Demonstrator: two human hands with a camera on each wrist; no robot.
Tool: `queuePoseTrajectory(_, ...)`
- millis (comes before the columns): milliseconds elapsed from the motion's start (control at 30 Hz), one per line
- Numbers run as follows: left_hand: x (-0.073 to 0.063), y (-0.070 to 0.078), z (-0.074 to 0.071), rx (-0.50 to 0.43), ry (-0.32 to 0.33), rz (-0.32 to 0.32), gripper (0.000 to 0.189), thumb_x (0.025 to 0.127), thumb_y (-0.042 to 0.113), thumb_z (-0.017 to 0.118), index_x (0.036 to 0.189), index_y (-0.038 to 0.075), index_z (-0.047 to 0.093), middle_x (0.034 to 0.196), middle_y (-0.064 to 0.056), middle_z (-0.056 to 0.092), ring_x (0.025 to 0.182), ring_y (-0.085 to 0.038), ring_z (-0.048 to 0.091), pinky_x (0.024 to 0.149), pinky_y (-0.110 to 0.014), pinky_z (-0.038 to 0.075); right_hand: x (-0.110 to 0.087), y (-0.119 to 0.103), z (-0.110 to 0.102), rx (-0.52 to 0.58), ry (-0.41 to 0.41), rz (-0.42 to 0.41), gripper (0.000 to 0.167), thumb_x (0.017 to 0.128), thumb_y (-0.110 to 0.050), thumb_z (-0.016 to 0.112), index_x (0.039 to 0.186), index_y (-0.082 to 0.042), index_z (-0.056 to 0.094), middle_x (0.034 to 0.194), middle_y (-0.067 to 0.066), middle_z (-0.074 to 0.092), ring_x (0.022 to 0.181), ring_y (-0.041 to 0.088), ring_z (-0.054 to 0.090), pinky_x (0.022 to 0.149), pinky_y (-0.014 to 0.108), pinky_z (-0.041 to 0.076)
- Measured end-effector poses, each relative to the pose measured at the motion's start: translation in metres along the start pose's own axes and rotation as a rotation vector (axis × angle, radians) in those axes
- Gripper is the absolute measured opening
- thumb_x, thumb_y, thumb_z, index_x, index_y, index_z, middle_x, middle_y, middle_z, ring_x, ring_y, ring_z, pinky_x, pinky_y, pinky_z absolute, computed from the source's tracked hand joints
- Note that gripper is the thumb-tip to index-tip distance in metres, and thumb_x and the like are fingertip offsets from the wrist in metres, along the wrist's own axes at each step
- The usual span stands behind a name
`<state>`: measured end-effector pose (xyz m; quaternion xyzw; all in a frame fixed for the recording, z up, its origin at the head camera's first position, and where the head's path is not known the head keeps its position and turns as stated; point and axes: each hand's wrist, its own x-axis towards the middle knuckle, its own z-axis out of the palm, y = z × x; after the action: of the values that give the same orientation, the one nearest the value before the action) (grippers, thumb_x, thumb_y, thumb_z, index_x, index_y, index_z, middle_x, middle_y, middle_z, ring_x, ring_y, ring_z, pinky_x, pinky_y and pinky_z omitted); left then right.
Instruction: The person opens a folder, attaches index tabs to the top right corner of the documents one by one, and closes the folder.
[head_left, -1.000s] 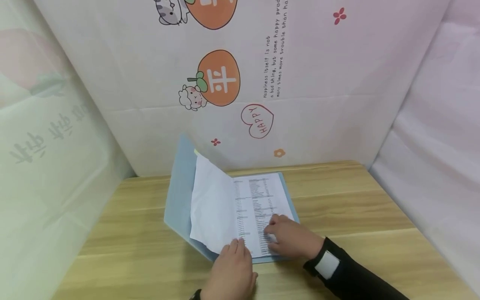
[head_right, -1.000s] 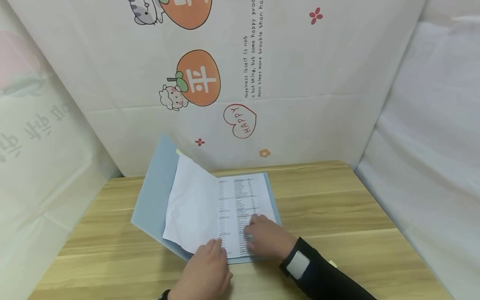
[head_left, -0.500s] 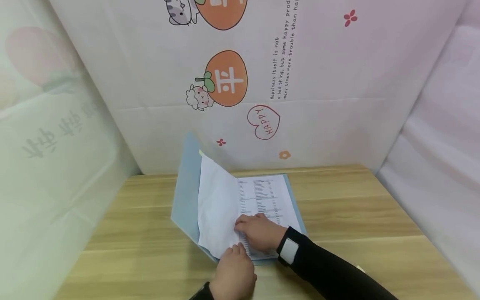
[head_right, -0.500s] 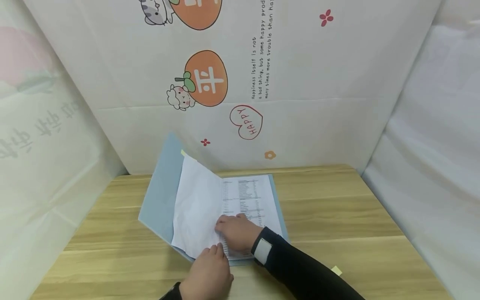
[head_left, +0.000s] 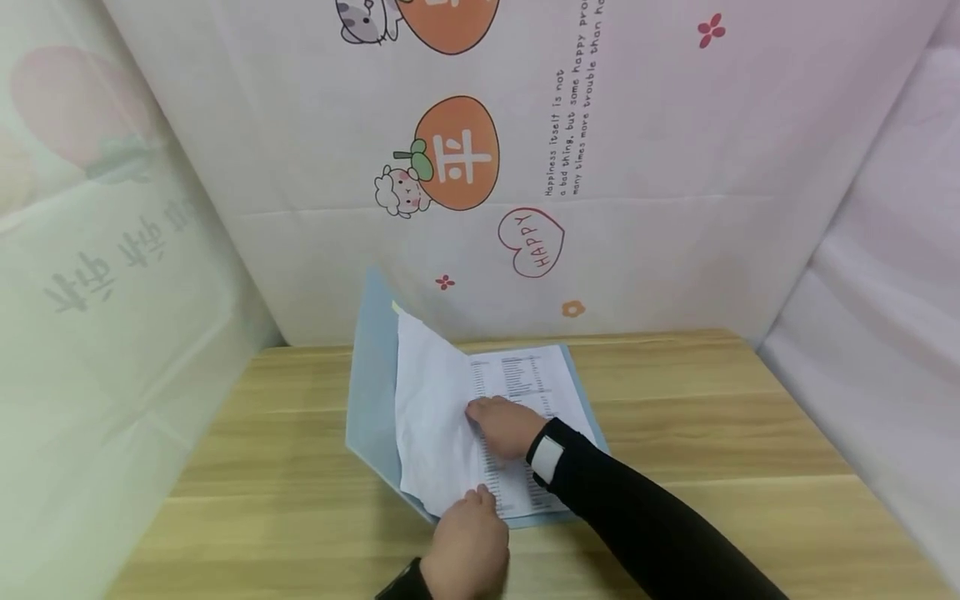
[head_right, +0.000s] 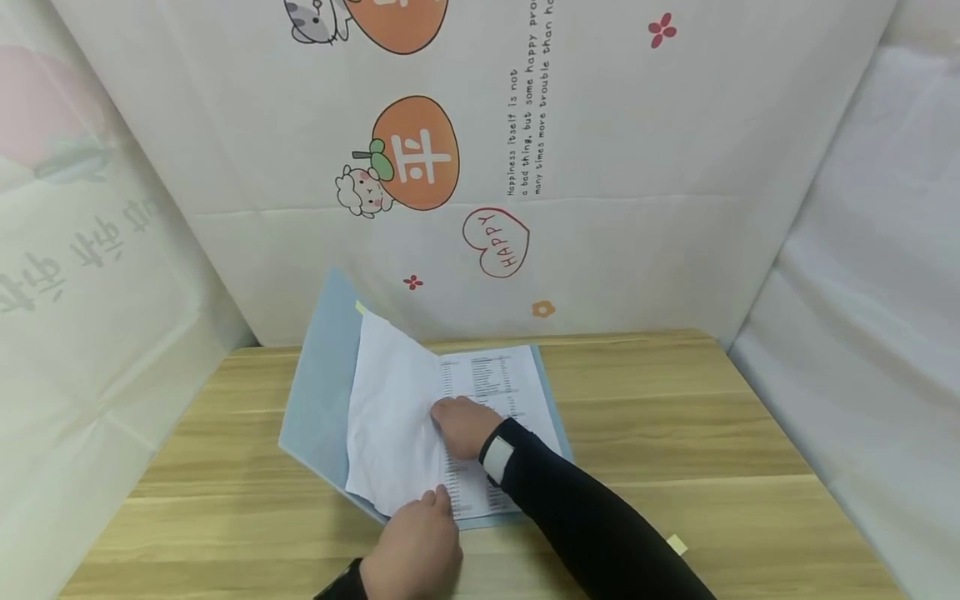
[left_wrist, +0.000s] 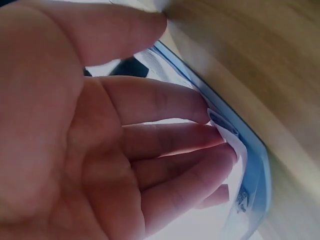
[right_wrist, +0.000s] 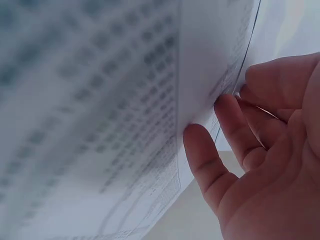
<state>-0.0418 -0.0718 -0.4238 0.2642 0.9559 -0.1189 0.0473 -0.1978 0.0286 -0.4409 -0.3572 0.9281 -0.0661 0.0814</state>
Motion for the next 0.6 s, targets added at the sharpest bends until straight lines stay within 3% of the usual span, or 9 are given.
queuePoseTrajectory(200, 0.001, 0.0, 0.004, -0.001, -0.022, -0.012, 0.022, 0.083, 0.023, 0.072, 0.096, 0.008, 0.08, 0.12, -0.014, 0.064, 0.099, -0.026, 0.061, 0.079, -0.031, 0.053, 0.029, 0.006, 0.011, -0.057, -0.013, 0.01, 0.048, 0.1, -0.008, 0.052, 0.148, -0.011, 0.048, 0.151, 0.006, 0.044, 0.137, 0.021, 0.042, 0.11, 0.035, 0.033)
queuePoseTrajectory(433, 0.0, -0.002, 0.003, 0.068, 0.111, 0.019, 0.015, 0.084, 0.019, 0.069, 0.089, 0.009, 0.08, 0.107, -0.013, 0.066, 0.087, -0.023, 0.062, 0.073, -0.03, 0.052, 0.053, 0.018, 0.014, -0.111, -0.005, 0.046, 0.05, 0.099, -0.009, 0.055, 0.148, -0.012, 0.047, 0.155, 0.007, 0.039, 0.139, 0.02, 0.039, 0.105, 0.033, 0.039)
queuePoseTrajectory(600, 0.003, 0.0, 0.004, 0.106, 0.098, 0.007, 0.017, 0.086, 0.018, 0.067, 0.091, 0.009, 0.08, 0.108, -0.011, 0.067, 0.084, -0.022, 0.06, 0.071, -0.029, 0.051, 0.069, 0.027, 0.008, -0.108, -0.048, 0.111, 0.053, 0.101, -0.01, 0.051, 0.152, -0.014, 0.042, 0.159, 0.004, 0.032, 0.142, 0.019, 0.034, 0.108, 0.034, 0.036)
